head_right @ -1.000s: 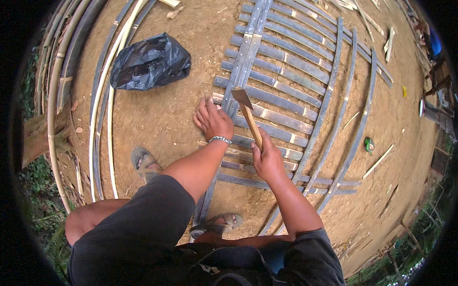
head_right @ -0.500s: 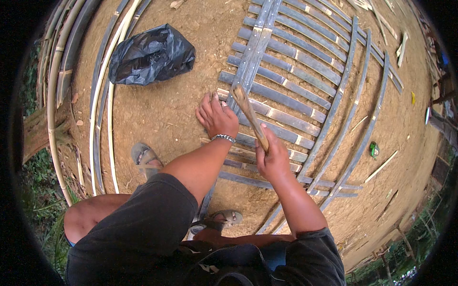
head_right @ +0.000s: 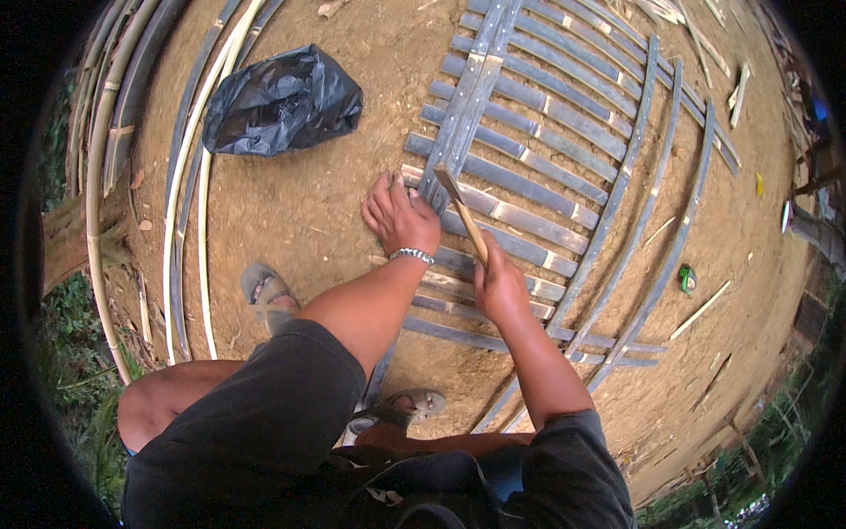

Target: The person uses a hammer to drive nails into a bamboo lattice structure laid on the ground. They repeatedly pick up nails from a black plastic bag and secure the bamboo strips together.

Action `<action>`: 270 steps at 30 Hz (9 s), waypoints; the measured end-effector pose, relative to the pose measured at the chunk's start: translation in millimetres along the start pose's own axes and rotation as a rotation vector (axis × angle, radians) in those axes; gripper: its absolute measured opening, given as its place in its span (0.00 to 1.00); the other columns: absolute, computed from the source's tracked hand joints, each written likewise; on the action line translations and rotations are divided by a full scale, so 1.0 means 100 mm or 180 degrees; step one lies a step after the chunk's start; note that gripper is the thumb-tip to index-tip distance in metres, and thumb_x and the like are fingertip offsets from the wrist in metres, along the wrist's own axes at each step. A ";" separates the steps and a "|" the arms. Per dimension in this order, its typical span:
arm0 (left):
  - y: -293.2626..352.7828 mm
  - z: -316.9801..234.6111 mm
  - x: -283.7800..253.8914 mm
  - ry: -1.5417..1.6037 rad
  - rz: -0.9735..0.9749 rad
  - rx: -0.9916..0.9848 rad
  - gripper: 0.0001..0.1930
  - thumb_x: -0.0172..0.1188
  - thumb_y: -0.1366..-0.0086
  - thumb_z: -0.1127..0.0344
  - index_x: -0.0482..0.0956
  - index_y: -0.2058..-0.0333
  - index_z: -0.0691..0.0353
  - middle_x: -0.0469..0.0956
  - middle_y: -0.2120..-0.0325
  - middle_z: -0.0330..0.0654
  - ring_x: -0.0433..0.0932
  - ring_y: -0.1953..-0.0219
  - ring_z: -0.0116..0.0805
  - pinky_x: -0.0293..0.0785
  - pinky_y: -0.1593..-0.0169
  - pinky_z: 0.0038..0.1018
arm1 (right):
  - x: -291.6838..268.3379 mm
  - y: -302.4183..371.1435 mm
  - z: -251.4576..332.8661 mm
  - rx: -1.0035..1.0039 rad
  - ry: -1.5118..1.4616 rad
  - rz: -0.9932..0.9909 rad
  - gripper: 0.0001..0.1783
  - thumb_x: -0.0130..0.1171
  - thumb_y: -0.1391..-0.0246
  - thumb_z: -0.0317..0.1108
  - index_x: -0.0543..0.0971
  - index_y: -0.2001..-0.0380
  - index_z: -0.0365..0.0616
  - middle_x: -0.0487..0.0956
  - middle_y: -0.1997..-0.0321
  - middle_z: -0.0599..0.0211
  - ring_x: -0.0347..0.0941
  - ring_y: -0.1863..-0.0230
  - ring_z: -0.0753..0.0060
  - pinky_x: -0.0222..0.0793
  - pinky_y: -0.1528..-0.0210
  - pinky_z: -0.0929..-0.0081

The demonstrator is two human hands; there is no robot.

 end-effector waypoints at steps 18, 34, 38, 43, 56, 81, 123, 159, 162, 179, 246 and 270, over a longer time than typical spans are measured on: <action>0.01 0.06 -0.02 -0.0048 -0.0126 0.0095 0.25 0.57 0.39 0.67 0.73 0.42 0.64 0.68 0.38 0.54 0.64 0.33 0.54 0.48 0.27 0.58 | 0.00 0.09 0.15 -0.1126 -0.0117 -0.0827 0.22 0.59 0.38 0.25 0.71 0.42 0.36 0.80 0.66 0.50 0.78 0.68 0.48 0.74 0.62 0.53; 0.03 0.06 -0.04 0.0070 -0.0106 0.0057 0.22 0.53 0.35 0.67 0.70 0.44 0.68 0.67 0.37 0.54 0.63 0.32 0.55 0.47 0.28 0.59 | -0.05 0.05 0.30 -0.0204 -0.0598 -0.0643 0.24 0.58 0.40 0.28 0.71 0.40 0.47 0.81 0.52 0.36 0.78 0.53 0.31 0.75 0.53 0.43; -0.03 -0.03 -0.03 0.0214 -0.0149 0.0113 0.20 0.53 0.34 0.67 0.70 0.46 0.70 0.66 0.38 0.56 0.63 0.33 0.57 0.48 0.28 0.59 | 0.33 0.01 -0.21 0.0394 0.0460 0.0451 0.25 0.61 0.40 0.28 0.71 0.39 0.48 0.81 0.53 0.38 0.79 0.53 0.31 0.77 0.52 0.46; 0.04 0.04 -0.05 0.0151 -0.0164 0.0006 0.21 0.55 0.35 0.68 0.68 0.46 0.70 0.64 0.36 0.56 0.63 0.33 0.57 0.48 0.27 0.58 | 0.16 0.06 -0.01 -0.0209 0.0050 -0.0347 0.23 0.58 0.37 0.30 0.70 0.39 0.44 0.81 0.61 0.34 0.79 0.60 0.29 0.75 0.58 0.45; -0.10 0.18 -0.37 0.1047 -0.0361 0.0128 0.30 0.62 0.34 0.65 0.64 0.36 0.68 0.63 0.34 0.59 0.61 0.30 0.58 0.52 0.27 0.53 | 0.01 0.24 -0.94 0.0814 -0.1536 -0.0960 0.20 0.59 0.35 0.31 0.68 0.43 0.41 0.78 0.71 0.58 0.77 0.76 0.61 0.71 0.74 0.63; -2.41 0.87 -0.69 -0.1419 0.1194 0.1052 0.21 0.49 0.33 0.75 0.80 0.44 0.60 0.82 0.51 0.60 0.80 0.46 0.58 0.74 0.39 0.48 | -0.23 1.09 -1.08 0.1447 -0.2271 -0.0303 0.24 0.59 0.34 0.30 0.66 0.37 0.42 0.71 0.78 0.74 0.66 0.82 0.81 0.64 0.80 0.76; 0.44 -0.07 -0.13 0.0716 0.0041 0.0872 0.08 0.59 0.33 0.65 0.74 0.59 0.61 0.75 0.51 0.49 0.71 0.45 0.54 0.61 0.39 0.51 | 0.40 1.51 -1.09 0.1737 -0.2402 0.0215 0.24 0.61 0.34 0.30 0.68 0.38 0.41 0.73 0.73 0.72 0.67 0.78 0.82 0.66 0.76 0.75; 0.43 -0.06 -0.08 0.0506 0.0181 0.0781 0.07 0.61 0.33 0.64 0.75 0.62 0.58 0.74 0.43 0.48 0.68 0.36 0.53 0.54 0.31 0.52 | 0.28 0.98 -0.90 0.1444 -0.0943 0.0234 0.29 0.59 0.34 0.39 0.67 0.34 0.42 0.81 0.50 0.39 0.79 0.47 0.40 0.72 0.46 0.56; 0.43 -0.06 -0.08 0.0570 0.0165 0.0774 0.06 0.64 0.34 0.62 0.77 0.64 0.56 0.75 0.45 0.45 0.69 0.38 0.51 0.54 0.31 0.51 | 0.28 0.97 -0.88 0.1271 -0.0968 0.0096 0.28 0.59 0.35 0.38 0.67 0.34 0.44 0.81 0.53 0.35 0.78 0.48 0.33 0.73 0.48 0.51; 0.42 -0.07 -0.09 0.0658 0.0206 0.0843 0.04 0.64 0.39 0.66 0.79 0.68 0.57 0.77 0.49 0.42 0.72 0.41 0.47 0.57 0.32 0.50 | 0.20 0.76 -0.25 0.0437 -0.0681 0.0141 0.27 0.56 0.33 0.35 0.66 0.33 0.50 0.81 0.49 0.39 0.79 0.51 0.31 0.76 0.50 0.47; 0.21 0.24 -0.14 -0.0728 -0.0570 -0.0935 0.10 0.55 0.31 0.66 0.77 0.54 0.61 0.69 0.41 0.53 0.66 0.38 0.55 0.57 0.34 0.54 | 0.00 0.80 -0.45 0.0624 -0.0602 0.0507 0.26 0.58 0.34 0.35 0.68 0.34 0.50 0.81 0.47 0.43 0.80 0.51 0.35 0.77 0.50 0.50; 0.25 0.35 -0.22 -0.0628 -0.0601 -0.1249 0.14 0.55 0.30 0.64 0.74 0.49 0.63 0.69 0.40 0.48 0.65 0.35 0.48 0.52 0.30 0.51 | -0.02 0.77 -0.24 0.0709 -0.1256 -0.0361 0.28 0.55 0.31 0.38 0.65 0.31 0.45 0.80 0.46 0.39 0.78 0.44 0.33 0.73 0.44 0.53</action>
Point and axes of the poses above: each hand's wrist, its own y-axis away from the middle knuckle, its own x-axis out of the palm, z = x × y, the point moved 10 cm from there along -y, towards the middle knuckle
